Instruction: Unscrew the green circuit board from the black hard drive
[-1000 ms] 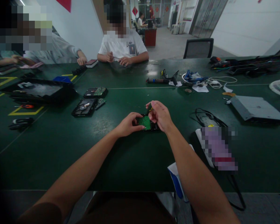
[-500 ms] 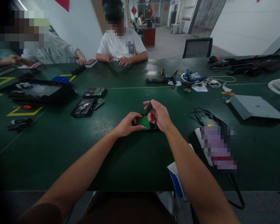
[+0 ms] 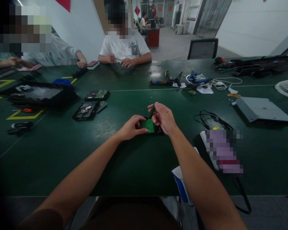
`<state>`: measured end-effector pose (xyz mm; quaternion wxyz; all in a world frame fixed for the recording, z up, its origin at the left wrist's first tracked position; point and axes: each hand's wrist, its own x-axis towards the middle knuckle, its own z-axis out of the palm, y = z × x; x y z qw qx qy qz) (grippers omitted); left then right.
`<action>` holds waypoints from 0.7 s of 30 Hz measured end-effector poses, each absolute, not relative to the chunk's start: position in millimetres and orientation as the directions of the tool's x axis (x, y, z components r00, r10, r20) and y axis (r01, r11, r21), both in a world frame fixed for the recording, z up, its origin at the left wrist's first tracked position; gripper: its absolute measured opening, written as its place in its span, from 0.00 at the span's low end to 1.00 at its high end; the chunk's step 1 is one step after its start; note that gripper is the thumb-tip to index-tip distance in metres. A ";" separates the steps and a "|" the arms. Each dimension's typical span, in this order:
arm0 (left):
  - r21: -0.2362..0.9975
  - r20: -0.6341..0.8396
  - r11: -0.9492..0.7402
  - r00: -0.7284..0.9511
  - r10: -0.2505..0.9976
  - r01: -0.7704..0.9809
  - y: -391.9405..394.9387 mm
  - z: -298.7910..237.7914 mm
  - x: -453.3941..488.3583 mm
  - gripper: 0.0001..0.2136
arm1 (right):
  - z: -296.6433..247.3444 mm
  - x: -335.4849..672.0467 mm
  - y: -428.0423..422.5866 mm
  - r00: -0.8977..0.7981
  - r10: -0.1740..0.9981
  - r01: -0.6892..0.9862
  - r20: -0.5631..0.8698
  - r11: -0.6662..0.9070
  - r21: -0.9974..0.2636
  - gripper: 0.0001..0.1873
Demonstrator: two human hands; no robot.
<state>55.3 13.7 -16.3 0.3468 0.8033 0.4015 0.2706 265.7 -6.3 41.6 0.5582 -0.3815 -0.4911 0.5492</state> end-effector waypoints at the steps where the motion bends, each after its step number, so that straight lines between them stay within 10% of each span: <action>1: 0.774 0.155 -0.435 0.529 0.834 0.461 13.4 -15.8 55.4 0.30 | 41.8 266.2 -5.8 -0.069 0.988 -0.255 0.138 0.117 -0.960 0.24; 21: 0.760 0.073 -0.386 0.522 0.850 0.522 6.8 -2.7 56.0 0.30 | 25.2 300.4 21.9 0.310 0.936 -0.185 0.165 0.230 -0.955 0.18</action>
